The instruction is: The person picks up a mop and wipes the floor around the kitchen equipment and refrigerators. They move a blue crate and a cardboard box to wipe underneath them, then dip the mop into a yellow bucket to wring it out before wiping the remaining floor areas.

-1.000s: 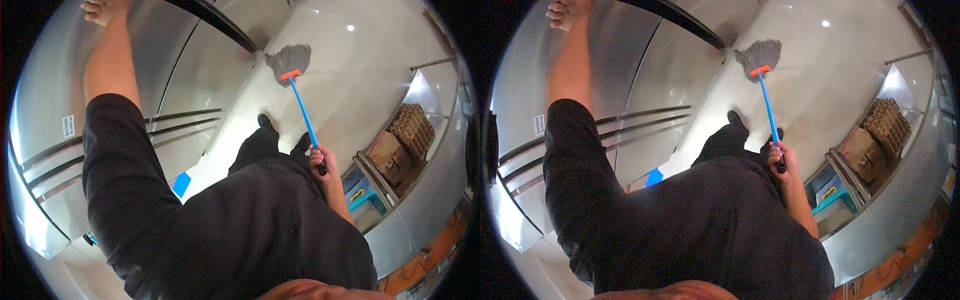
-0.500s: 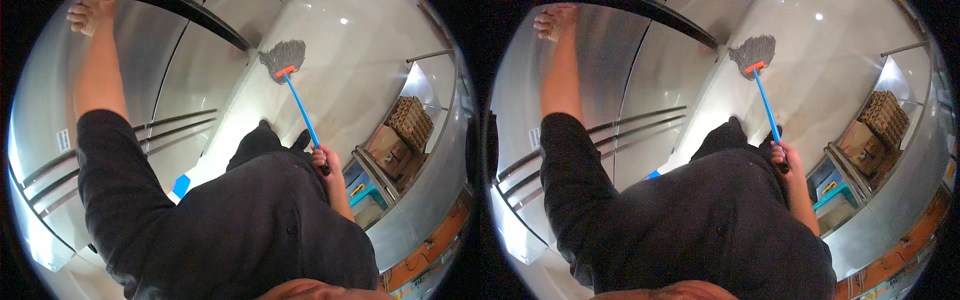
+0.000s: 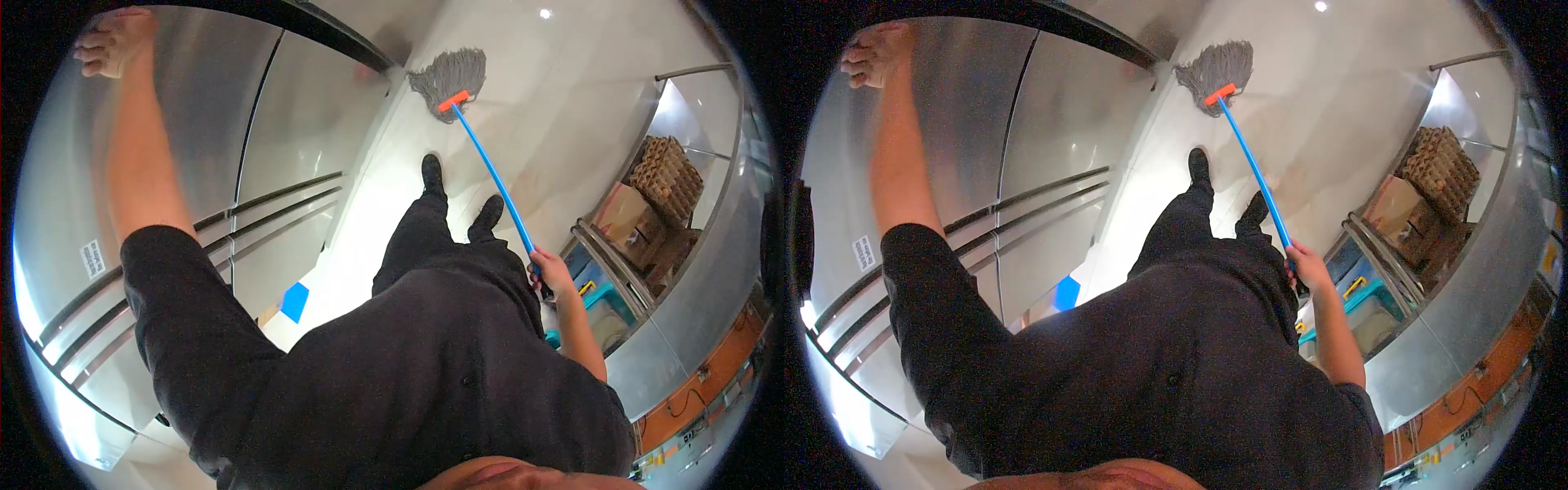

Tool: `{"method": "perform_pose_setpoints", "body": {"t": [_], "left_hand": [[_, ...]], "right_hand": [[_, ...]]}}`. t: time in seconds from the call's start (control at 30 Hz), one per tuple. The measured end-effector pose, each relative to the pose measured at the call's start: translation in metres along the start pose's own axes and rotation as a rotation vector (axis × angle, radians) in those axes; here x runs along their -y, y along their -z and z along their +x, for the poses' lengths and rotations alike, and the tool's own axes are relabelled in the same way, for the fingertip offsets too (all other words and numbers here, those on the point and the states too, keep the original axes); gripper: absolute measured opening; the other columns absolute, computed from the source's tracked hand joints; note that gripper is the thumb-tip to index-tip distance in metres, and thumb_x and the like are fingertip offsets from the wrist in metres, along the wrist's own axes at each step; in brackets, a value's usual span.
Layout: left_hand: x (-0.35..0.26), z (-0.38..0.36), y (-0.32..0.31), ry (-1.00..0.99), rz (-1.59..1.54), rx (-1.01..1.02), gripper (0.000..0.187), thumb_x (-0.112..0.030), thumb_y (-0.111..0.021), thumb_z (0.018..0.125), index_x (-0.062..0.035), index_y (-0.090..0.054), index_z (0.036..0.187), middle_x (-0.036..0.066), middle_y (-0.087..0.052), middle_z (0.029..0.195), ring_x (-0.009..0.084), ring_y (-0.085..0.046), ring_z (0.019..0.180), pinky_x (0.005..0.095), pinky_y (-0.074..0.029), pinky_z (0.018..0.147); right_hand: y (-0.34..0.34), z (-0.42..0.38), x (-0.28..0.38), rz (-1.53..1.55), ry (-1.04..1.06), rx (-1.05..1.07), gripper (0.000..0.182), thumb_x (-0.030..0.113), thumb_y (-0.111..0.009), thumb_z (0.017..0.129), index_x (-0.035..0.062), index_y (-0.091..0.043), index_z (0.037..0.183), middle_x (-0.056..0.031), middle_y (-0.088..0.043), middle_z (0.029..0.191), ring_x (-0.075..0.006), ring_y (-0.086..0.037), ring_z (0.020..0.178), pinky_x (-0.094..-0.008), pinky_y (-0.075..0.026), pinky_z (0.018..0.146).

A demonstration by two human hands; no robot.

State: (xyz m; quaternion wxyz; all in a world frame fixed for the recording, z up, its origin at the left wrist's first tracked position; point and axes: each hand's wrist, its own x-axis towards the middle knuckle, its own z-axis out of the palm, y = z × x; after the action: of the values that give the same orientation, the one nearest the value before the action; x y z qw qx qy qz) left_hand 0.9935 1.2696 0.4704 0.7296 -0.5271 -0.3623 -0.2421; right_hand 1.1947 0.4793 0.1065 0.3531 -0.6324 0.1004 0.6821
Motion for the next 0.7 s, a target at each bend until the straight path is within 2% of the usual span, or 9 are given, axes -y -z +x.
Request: {"method": "perform_pose_setpoints", "body": {"t": [0.17,0.2,0.27,0.37,0.43,0.5,0.6,0.67,0.7], "left_hand": [[0.003,-0.001,-0.011,0.051,-0.134,-0.046,0.060,-0.047,-0.050,0.080,0.0004,-0.058,0.116,0.028,-0.048,0.124,0.0482,-0.039,0.121,0.0573,-0.035,0.086],[0.005,0.002,-0.009,0.091,-0.191,-0.042,0.059,-0.045,-0.048,0.082,0.0006,-0.057,0.117,0.027,-0.046,0.127,0.0474,-0.039,0.123,0.0571,-0.034,0.086],[-0.006,0.008,0.027,0.225,-0.358,-0.023,0.056,-0.040,-0.041,0.091,0.0010,-0.051,0.128,0.023,-0.036,0.141,0.0445,-0.034,0.129,0.0569,-0.033,0.092],[-0.001,0.006,0.020,0.146,-0.262,-0.048,0.055,-0.042,-0.046,0.087,0.0014,-0.057,0.118,0.026,-0.044,0.131,0.0447,-0.042,0.121,0.0566,-0.036,0.085],[0.005,0.008,0.031,0.115,-0.252,-0.018,0.051,-0.041,-0.048,0.086,0.0002,-0.057,0.114,0.023,-0.048,0.125,0.0420,-0.045,0.116,0.0540,-0.036,0.084],[0.004,0.011,0.038,0.117,-0.259,-0.046,0.046,-0.039,-0.050,0.085,-0.0021,-0.058,0.110,0.020,-0.051,0.121,0.0391,-0.048,0.112,0.0516,-0.037,0.083],[0.004,0.008,0.044,0.199,-0.318,-0.177,0.035,-0.035,-0.052,0.084,-0.0074,-0.058,0.105,0.013,-0.054,0.116,0.0345,-0.051,0.108,0.0477,-0.038,0.080],[-0.002,0.001,0.057,0.256,-0.423,-0.286,0.028,-0.030,-0.054,0.084,-0.0108,-0.058,0.103,0.009,-0.055,0.114,0.0316,-0.053,0.104,0.0443,-0.039,0.078],[-0.012,-0.012,0.082,0.219,-0.632,-0.197,0.025,-0.026,-0.057,0.082,-0.0120,-0.059,0.103,0.007,-0.056,0.112,0.0305,-0.054,0.102,0.0428,-0.041,0.079]], "right_hand": [[-0.062,0.058,0.072,-0.277,0.182,-0.021,0.024,0.021,-0.044,0.097,0.0014,-0.057,0.096,-0.0053,-0.052,0.062,-0.0150,-0.049,0.041,-0.0314,-0.043,0.040],[-0.074,0.080,0.081,-0.459,0.254,-0.033,0.026,0.020,-0.040,0.097,-0.0009,-0.056,0.094,-0.0069,-0.052,0.060,-0.0170,-0.053,0.044,-0.0332,-0.045,0.042],[-0.093,0.129,0.094,-0.891,0.234,-0.101,0.036,0.025,-0.039,0.097,-0.0039,-0.060,0.091,-0.0201,-0.065,0.071,-0.0347,-0.066,0.060,-0.0454,-0.053,0.058],[-0.110,0.186,0.073,-1.020,0.321,-0.253,0.036,0.024,-0.042,0.095,-0.0014,-0.066,0.086,-0.0227,-0.068,0.088,-0.0380,-0.067,0.080,-0.0475,-0.053,0.070],[-0.103,0.216,0.035,-1.073,0.402,-0.168,0.035,0.025,-0.042,0.096,-0.0032,-0.063,0.091,-0.0233,-0.066,0.083,-0.0382,-0.066,0.075,-0.0480,-0.053,0.067],[-0.092,0.184,0.011,-1.217,0.517,-0.118,0.038,0.027,-0.039,0.099,-0.0052,-0.058,0.099,-0.0249,-0.065,0.080,-0.0401,-0.066,0.072,-0.0485,-0.053,0.066],[-0.069,0.127,-0.033,-1.016,0.374,-0.207,0.036,0.028,-0.041,0.099,-0.0037,-0.059,0.102,-0.0263,-0.065,0.091,-0.0430,-0.063,0.089,-0.0484,-0.050,0.077],[-0.058,0.071,-0.045,-0.982,0.252,-0.158,0.037,0.030,-0.041,0.099,-0.0032,-0.058,0.102,-0.0248,-0.065,0.091,-0.0437,-0.063,0.087,-0.0479,-0.049,0.077],[-0.053,0.055,-0.058,-0.998,0.308,-0.139,0.036,0.030,-0.042,0.099,-0.0019,-0.058,0.102,-0.0234,-0.066,0.090,-0.0414,-0.064,0.084,-0.0471,-0.050,0.074]]}}
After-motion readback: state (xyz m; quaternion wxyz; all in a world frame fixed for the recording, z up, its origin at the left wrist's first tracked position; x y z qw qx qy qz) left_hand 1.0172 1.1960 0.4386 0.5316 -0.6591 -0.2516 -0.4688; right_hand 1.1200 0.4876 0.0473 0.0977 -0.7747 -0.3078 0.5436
